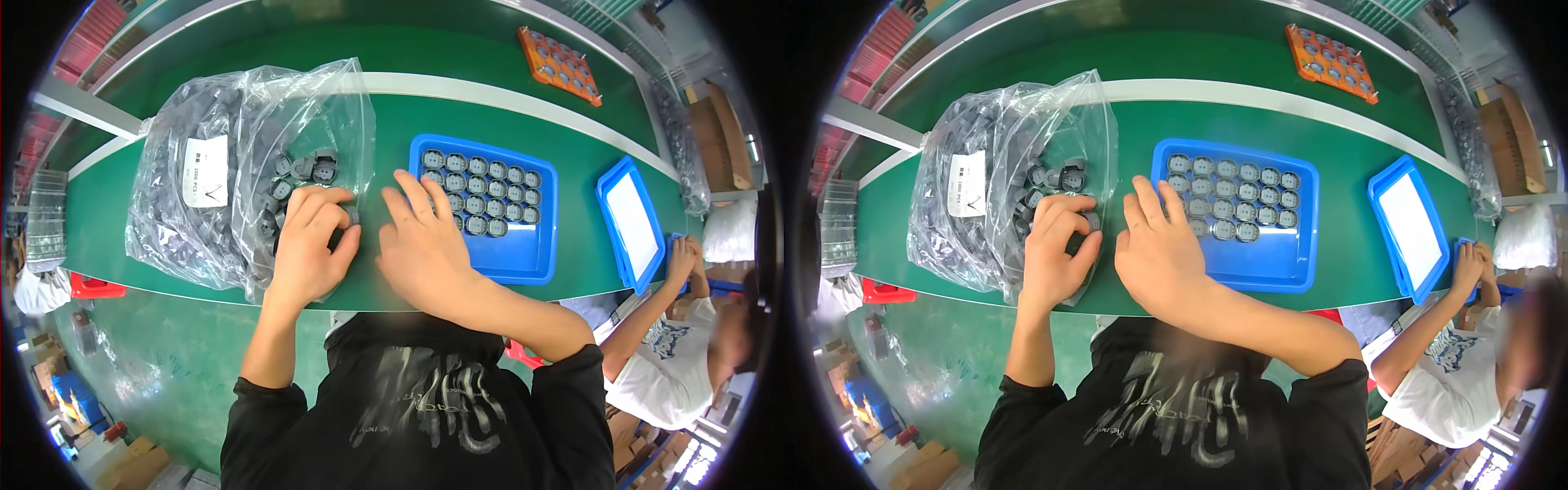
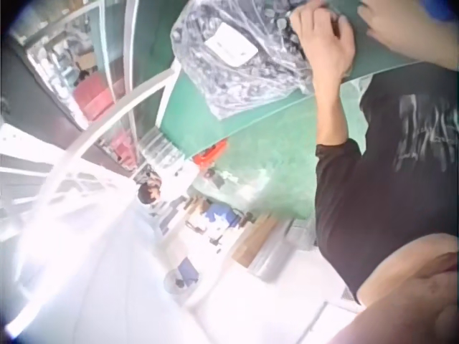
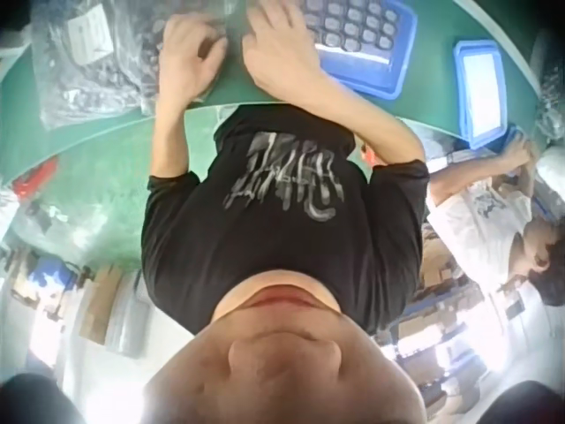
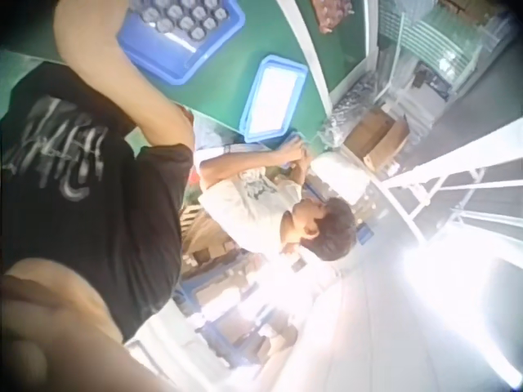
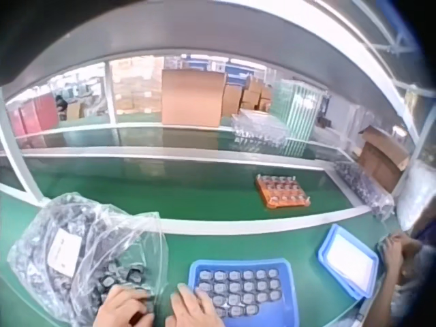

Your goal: Sorting and arranging small circular electronic components into various plastic trays at a factory workbench.

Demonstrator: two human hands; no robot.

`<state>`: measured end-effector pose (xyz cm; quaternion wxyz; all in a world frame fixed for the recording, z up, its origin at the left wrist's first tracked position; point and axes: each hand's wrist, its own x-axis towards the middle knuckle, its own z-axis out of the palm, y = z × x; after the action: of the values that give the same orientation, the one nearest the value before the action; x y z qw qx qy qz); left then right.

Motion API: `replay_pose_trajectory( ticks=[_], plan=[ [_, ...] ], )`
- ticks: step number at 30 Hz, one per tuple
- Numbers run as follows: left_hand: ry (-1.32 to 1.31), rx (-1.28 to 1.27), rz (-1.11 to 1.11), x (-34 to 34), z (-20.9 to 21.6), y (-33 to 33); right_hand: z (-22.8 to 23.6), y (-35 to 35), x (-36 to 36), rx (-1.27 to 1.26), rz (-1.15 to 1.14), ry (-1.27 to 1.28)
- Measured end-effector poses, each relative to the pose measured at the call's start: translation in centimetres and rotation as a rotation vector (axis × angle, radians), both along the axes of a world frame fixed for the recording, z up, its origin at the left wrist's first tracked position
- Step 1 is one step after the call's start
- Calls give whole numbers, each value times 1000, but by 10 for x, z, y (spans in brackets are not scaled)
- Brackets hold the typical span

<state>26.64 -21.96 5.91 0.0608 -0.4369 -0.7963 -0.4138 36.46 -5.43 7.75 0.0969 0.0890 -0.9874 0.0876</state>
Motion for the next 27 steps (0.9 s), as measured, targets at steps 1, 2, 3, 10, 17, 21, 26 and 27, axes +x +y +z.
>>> replay_pose_trajectory(
  ticks=[1,2,3,10,17,21,26,27],
  plan=[
    [17,44,13,-1,0,0,1,-1,-1,19,-5,-2],
    [14,65,5,-1,-1,-1,1,-2,-2,-20,31,1],
    [-23,107,15,-1,-2,2,2,1,-4,-52,58,5],
    [-95,198,-9,1,0,-6,46,40,26,-780,-153,-16],
    [-170,153,-49,13,11,-1,-2,132,153,-867,-799,373],
    [-192,189,-182,37,17,8,-26,148,183,-391,-846,300],
    [-227,80,-62,53,3,21,-28,155,193,-329,-808,285],
    [-176,22,41,54,-1,19,-28,157,195,-360,-798,267]
  ],
)
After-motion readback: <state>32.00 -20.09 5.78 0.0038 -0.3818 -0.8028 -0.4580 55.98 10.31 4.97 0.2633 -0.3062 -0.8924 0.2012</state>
